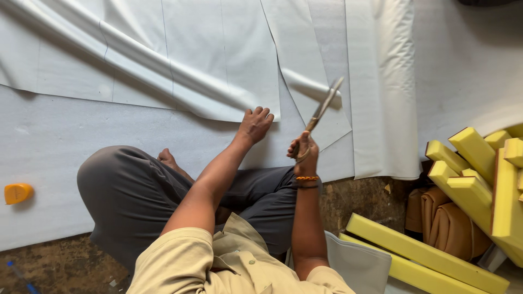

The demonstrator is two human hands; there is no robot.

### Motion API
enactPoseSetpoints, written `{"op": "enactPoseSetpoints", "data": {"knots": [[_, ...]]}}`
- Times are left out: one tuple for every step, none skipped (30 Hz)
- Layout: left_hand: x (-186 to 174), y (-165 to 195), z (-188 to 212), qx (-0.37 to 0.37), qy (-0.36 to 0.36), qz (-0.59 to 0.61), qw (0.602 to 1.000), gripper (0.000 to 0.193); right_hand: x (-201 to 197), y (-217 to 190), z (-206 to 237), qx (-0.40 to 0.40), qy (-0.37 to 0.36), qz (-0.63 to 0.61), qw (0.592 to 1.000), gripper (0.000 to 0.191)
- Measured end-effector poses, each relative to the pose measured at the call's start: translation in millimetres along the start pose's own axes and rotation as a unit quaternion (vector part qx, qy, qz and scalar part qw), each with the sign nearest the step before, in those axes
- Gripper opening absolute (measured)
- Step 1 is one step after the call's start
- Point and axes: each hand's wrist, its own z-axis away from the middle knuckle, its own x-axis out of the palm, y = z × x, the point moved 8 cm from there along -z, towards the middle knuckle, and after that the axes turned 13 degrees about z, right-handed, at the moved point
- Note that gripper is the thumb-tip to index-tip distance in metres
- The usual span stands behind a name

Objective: The person sits on the workshop floor and cuts a large white fabric sheet along marked guide lines using scissors, holding the material flat with one hand while cutting with the other, and repositions the fabric between cuts.

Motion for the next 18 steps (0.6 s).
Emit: {"op": "enactPoseSetpoints", "data": {"knots": [[-2.4,-12.3,10.9,-0.006,0.014,-0.023,1.0,0.012,19.5,19.3,12.3,0.029,-0.018,-0.006,0.999,0.051],[-8.0,-26.8,27.0,-0.014,0.023,-0.044,0.999,0.015,39.1,35.9,26.6,0.05,-0.042,-0.01,0.998,0.052],[-12.7,-41.7,43.5,-0.02,0.031,-0.065,0.997,0.019,55.4,53.4,39.6,0.069,-0.065,-0.016,0.995,0.054],[-22.5,-67.4,59.8,-0.075,0.045,-0.059,0.994,0.023,70.5,68.4,51.6,0.086,-0.089,-0.018,0.992,0.055],[-31.9,-92.8,76.3,-0.128,0.058,-0.052,0.989,0.027,83.6,83.6,63.4,0.102,-0.111,-0.021,0.988,0.056],[-45.1,-118.3,96.5,-0.216,0.118,-0.013,0.969,0.03,91.4,98.1,76.8,0.121,-0.132,-0.023,0.984,0.058],[-56.8,-143.7,115.2,-0.303,0.18,0.023,0.936,0.034,98.6,112.3,86.5,0.146,-0.148,-0.013,0.978,0.06],[-59.1,-167.8,132.5,-0.394,0.205,0.088,0.892,0.035,104.8,124.9,95.4,0.17,-0.164,-0.003,0.972,0.061],[-56.7,-185.1,149.9,-0.48,0.225,0.152,0.834,0.037,109.2,136.2,103.6,0.194,-0.179,0.006,0.965,0.063],[-50.5,-194.0,156.9,-0.528,0.23,0.206,0.791,0.041,113.6,144.0,108.9,0.206,-0.194,0.007,0.959,0.063],[-42.7,-198.9,162.5,-0.572,0.233,0.259,0.743,0.045,116.8,150.5,114.2,0.217,-0.208,0.008,0.954,0.063],[-33.5,-199.4,168.3,-0.612,0.233,0.31,0.689,0.05,119.6,155.8,118.9,0.228,-0.221,0.008,0.948,0.063],[-32.0,-196.2,161.5,-0.594,0.226,0.321,0.702,0.054,120.9,158.8,120.9,0.227,-0.227,0.021,0.947,0.063],[-30.2,-191.2,154.9,-0.576,0.219,0.332,0.714,0.058,121.6,161.0,123.3,0.226,-0.233,0.035,0.945,0.063],[-28.1,-185.4,149.1,-0.56,0.21,0.342,0.725,0.064,121.6,163.3,126.1,0.227,-0.239,0.049,0.943,0.064],[-26.6,-181.0,146.6,-0.561,0.197,0.338,0.73,0.065,121.9,163.8,128.7,0.223,-0.245,0.051,0.942,0.064],[-25.4,-177.2,143.5,-0.562,0.184,0.333,0.735,0.067,122.1,163.8,130.5,0.218,-0.251,0.052,0.942,0.064],[-24.2,-173.4,141.0,-0.563,0.17,0.328,0.739,0.068,121.9,163.7,132.9,0.213,-0.258,0.053,0.941,0.065]]}}
